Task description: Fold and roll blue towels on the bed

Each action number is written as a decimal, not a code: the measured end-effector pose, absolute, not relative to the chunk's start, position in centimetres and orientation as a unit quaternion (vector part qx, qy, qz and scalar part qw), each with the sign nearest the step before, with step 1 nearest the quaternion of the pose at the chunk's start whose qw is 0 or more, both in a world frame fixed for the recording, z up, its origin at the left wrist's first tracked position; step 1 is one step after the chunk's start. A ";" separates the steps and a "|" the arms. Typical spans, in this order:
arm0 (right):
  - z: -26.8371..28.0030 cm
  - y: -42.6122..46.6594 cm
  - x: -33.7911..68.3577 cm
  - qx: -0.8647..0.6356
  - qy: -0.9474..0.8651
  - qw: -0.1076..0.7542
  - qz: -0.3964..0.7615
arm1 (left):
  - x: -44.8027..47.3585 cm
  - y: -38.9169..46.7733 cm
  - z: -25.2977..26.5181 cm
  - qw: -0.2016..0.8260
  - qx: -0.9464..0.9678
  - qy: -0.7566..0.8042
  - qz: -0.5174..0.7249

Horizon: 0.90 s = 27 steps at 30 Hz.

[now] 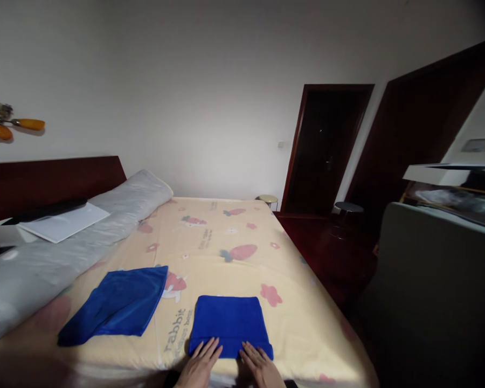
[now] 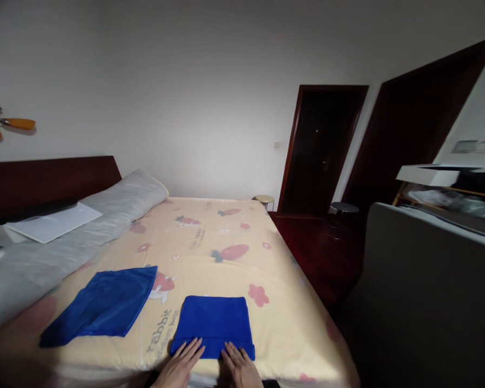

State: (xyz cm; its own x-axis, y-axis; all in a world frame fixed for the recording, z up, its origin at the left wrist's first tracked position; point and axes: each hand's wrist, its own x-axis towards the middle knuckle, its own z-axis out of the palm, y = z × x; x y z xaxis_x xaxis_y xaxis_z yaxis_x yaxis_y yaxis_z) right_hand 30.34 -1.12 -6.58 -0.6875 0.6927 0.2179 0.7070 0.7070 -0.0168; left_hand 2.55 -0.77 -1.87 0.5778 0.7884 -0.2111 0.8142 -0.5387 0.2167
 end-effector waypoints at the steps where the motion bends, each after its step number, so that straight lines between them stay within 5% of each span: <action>1: -6.5 -1.1 30.7 -0.387 -0.916 0.105 -0.014 | 2.2 -0.7 -1.9 0.145 0.873 0.464 -0.036; 19: -5.7 -0.9 34.3 -0.574 -0.814 0.088 -0.002 | -0.5 0.6 -3.8 -0.035 0.830 0.557 -0.017; 27: -7.4 -0.5 33.6 -0.579 -0.783 0.219 -0.061 | -0.5 1.1 -3.5 0.042 0.794 0.606 0.023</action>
